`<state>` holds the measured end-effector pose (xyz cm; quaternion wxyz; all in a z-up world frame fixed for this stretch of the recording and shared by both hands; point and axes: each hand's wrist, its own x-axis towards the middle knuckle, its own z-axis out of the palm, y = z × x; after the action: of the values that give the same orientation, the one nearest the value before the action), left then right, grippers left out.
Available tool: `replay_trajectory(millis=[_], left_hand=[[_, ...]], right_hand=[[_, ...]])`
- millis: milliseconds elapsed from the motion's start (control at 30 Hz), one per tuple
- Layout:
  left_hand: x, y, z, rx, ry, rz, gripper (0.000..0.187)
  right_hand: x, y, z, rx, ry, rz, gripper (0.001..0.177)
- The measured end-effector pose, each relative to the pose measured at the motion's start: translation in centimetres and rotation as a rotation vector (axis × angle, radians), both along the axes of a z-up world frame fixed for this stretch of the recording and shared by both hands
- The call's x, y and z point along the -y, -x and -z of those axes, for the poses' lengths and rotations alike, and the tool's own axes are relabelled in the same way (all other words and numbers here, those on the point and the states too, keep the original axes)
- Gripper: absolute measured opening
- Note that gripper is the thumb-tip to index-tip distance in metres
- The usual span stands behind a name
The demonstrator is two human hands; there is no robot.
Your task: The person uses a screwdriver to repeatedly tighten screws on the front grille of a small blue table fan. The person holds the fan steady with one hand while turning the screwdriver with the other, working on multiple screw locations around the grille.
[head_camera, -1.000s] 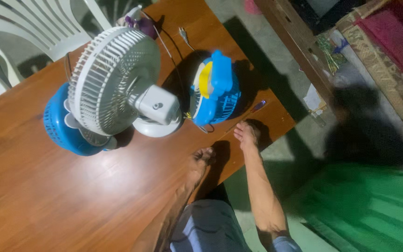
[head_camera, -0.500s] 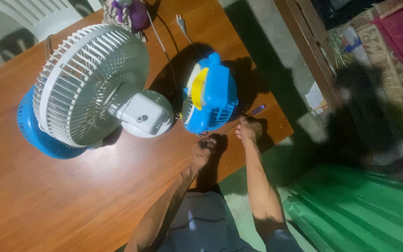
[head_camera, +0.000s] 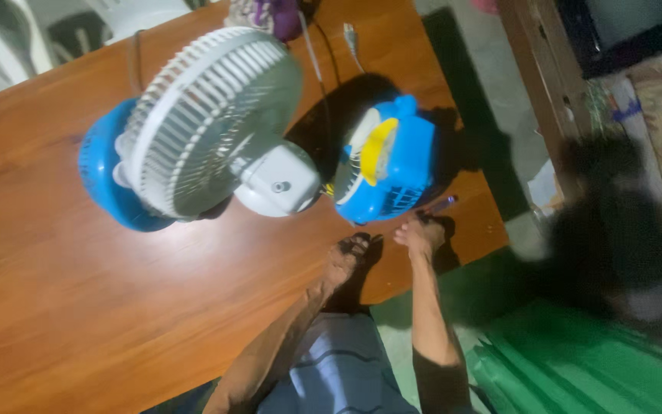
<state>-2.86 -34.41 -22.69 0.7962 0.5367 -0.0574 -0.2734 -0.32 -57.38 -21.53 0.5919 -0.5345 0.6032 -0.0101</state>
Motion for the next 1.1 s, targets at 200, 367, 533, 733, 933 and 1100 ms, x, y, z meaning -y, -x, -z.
replay_trajectory(millis=[200, 367, 533, 733, 933, 1100], left_hand=[[-2.5, 1.0, -4.4, 0.049, -0.394, -0.175, 0.009], [-5.2, 0.8, -8.0, -0.589, 0.057, -0.542, 0.016], [-10.3, -0.6, -9.3, -0.601, 0.030, -0.718, 0.009], [-17.1, -2.5, -14.2, -0.509, -0.006, -0.725, 0.026], [-23.9, -4.8, -18.8, -0.302, -0.144, -0.662, 0.036], [-27.2, -7.8, -23.2, -0.175, -0.218, -0.607, 0.035]], right_hand=[[-6.8, 3.7, -4.2, 0.219, -0.174, -0.035, 0.030], [-12.6, 4.6, -7.2, 0.349, -0.286, -0.184, 0.026], [-17.7, 3.9, -11.2, 0.551, -0.404, -0.371, 0.024], [-22.5, 2.3, -17.0, 0.818, -0.836, -0.414, 0.030], [-27.2, 2.5, -19.1, 0.821, -1.354, -0.282, 0.049], [-29.5, 3.9, -19.0, 0.768, -1.323, -0.281, 0.046]])
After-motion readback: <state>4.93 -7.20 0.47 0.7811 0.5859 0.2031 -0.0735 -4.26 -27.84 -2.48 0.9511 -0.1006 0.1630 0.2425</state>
